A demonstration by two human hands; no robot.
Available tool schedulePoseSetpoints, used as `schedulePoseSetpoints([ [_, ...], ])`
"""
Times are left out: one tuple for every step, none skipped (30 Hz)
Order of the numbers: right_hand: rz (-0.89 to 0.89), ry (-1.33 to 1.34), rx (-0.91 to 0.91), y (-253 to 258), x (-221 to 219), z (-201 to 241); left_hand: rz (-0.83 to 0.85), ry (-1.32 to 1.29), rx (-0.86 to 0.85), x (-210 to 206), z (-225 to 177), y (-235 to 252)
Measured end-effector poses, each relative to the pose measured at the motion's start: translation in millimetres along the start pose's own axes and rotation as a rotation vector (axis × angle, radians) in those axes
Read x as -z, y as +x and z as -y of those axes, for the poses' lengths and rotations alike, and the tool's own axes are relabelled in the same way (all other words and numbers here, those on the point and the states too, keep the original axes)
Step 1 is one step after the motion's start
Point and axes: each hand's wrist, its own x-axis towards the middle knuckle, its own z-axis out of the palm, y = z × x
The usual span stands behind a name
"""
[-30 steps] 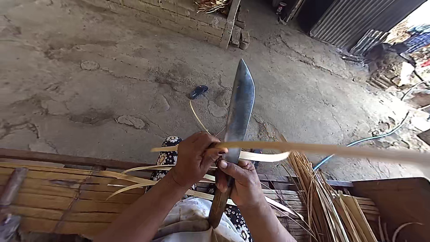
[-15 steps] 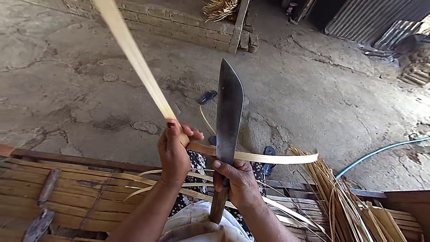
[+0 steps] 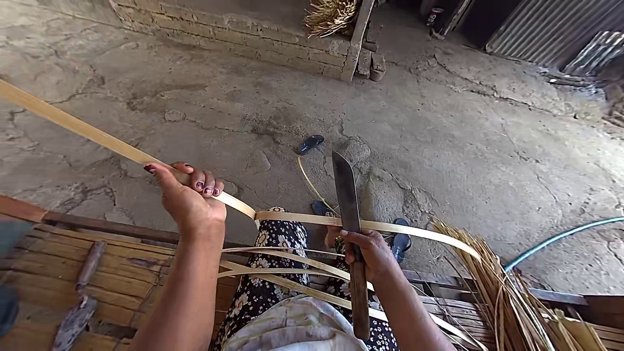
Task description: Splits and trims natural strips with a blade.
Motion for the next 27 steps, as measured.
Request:
schedulePoseSetpoints([
  [0.027,0.017,0.002,-2.3,-4.1,2.9,0.032,0.023,-0.029,2.3,1.2,-0.5],
  [0.075,0.052,0.023,-6.7,-10.8,8.1,0.103,0.073,-0.076,5.0,5.3,-4.4],
  [0.135,0.096,0.059,-12.7,-18.9,15.0,0.21,0.146,-0.136,10.2,12.8,-10.2],
  [0.198,0.14,0.106,-18.3,-26.9,23.1,0.332,0.24,-0.192,17.6,22.5,-16.9],
  [0.257,0.173,0.154,-22.9,-33.6,31.5,0.445,0.354,-0.232,25.6,33.2,-23.5],
  [0.299,0.19,0.193,-26.4,-38.9,39.2,0.543,0.453,-0.262,33.3,45.2,-28.6],
  [0.325,0.193,0.224,-28.5,-42.5,45.4,0.609,0.511,-0.273,40.0,57.2,-32.3],
  [0.331,0.188,0.247,-29.7,-44.5,49.7,0.638,0.53,-0.263,45.5,67.1,-33.8],
  [0.313,0.172,0.262,-30.1,-44.9,51.7,0.63,0.512,-0.217,50.4,73.5,-33.0],
  [0.279,0.144,0.262,-29.4,-43.6,50.8,0.597,0.472,-0.16,54.1,75.7,-31.4],
  [0.243,0.109,0.245,-27.3,-40.5,47.2,0.556,0.419,-0.108,55.9,74.3,-29.1],
  [0.204,0.083,0.216,-23.8,-36.6,41.8,0.521,0.371,-0.066,56.8,71.5,-25.9],
  [0.168,0.066,0.179,-20.1,-31.4,35.4,0.488,0.332,-0.032,57.3,68.9,-23.2],
  [0.127,0.061,0.138,-16.5,-25.4,28.5,0.444,0.296,-0.001,57.7,67.1,-21.8],
  [0.083,0.062,0.104,-12.6,-18.7,22.0,0.383,0.264,0.027,57.9,66.2,-19.9],
  [0.039,0.067,0.079,-8.8,-11.3,16.8,0.313,0.231,0.05,57.8,65.6,-16.3],
  [0.007,0.071,0.059,-5.6,-2.8,12.4,0.25,0.208,0.065,58.2,64.8,-12.0],
  [-0.025,0.072,0.043,-3.3,5.6,9.0,0.205,0.197,0.074,59.1,64.7,-8.3],
  [-0.056,0.067,0.032,-1.4,13.6,5.8,0.178,0.184,0.083,60.4,65.4,-5.2],
  [-0.086,0.06,0.017,0.4,21.8,3.0,0.166,0.171,0.094,62.6,66.8,-2.9],
  [-0.112,0.053,0.002,2.3,30.2,0.3,0.166,0.144,0.096,65.5,68.6,-0.1],
  [-0.139,0.044,-0.003,3.9,38.0,-1.9,0.176,0.121,0.093,68.9,70.2,3.1],
  [-0.165,0.035,-0.004,4.5,45.7,-3.3,0.185,0.107,0.084,72.9,71.7,6.6],
  [-0.194,0.03,0.002,4.4,53.2,-4.2,0.191,0.108,0.072,77.6,72.8,10.2],
  [-0.224,0.027,0.008,3.6,60.3,-4.0,0.195,0.122,0.06,82.4,73.2,14.0],
  [-0.25,0.022,0.011,2.8,67.4,-3.7,0.206,0.146,0.042,87.4,73.3,18.2],
  [-0.278,0.016,0.015,2.0,74.3,-3.4,0.219,0.177,0.024,91.9,73.2,22.6],
])
